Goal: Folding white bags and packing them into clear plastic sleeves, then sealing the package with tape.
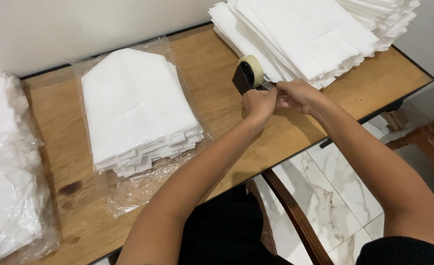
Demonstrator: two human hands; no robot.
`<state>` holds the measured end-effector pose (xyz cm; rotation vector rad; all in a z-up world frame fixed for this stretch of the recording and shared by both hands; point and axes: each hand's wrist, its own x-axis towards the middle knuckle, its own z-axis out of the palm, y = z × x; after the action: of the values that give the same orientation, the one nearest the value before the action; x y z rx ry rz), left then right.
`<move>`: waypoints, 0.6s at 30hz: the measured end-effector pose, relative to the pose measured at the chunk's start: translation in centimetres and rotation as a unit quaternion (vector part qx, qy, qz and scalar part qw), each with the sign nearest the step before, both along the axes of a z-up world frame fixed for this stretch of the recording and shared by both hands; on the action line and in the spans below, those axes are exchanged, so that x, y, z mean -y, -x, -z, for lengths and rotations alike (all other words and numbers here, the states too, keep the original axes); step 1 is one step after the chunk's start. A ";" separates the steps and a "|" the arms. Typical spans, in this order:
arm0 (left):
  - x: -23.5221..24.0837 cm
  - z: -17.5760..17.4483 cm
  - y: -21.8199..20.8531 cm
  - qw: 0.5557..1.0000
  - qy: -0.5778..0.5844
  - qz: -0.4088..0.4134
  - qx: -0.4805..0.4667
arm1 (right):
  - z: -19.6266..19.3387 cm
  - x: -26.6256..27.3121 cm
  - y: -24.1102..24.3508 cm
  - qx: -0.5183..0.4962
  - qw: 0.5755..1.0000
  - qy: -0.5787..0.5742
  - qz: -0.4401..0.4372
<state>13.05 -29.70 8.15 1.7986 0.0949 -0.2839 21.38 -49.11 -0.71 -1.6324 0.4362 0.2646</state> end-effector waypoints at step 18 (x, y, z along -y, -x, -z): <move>0.5 3.1 2.6 0.998 0.013 -0.015 0.066 | 0.6 -0.3 3.4 0.056 0.998 -0.032 0.003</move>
<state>10.44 -30.23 5.04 1.7836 0.0244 -0.1426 17.94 -48.77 -1.34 -1.5737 0.3428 0.1800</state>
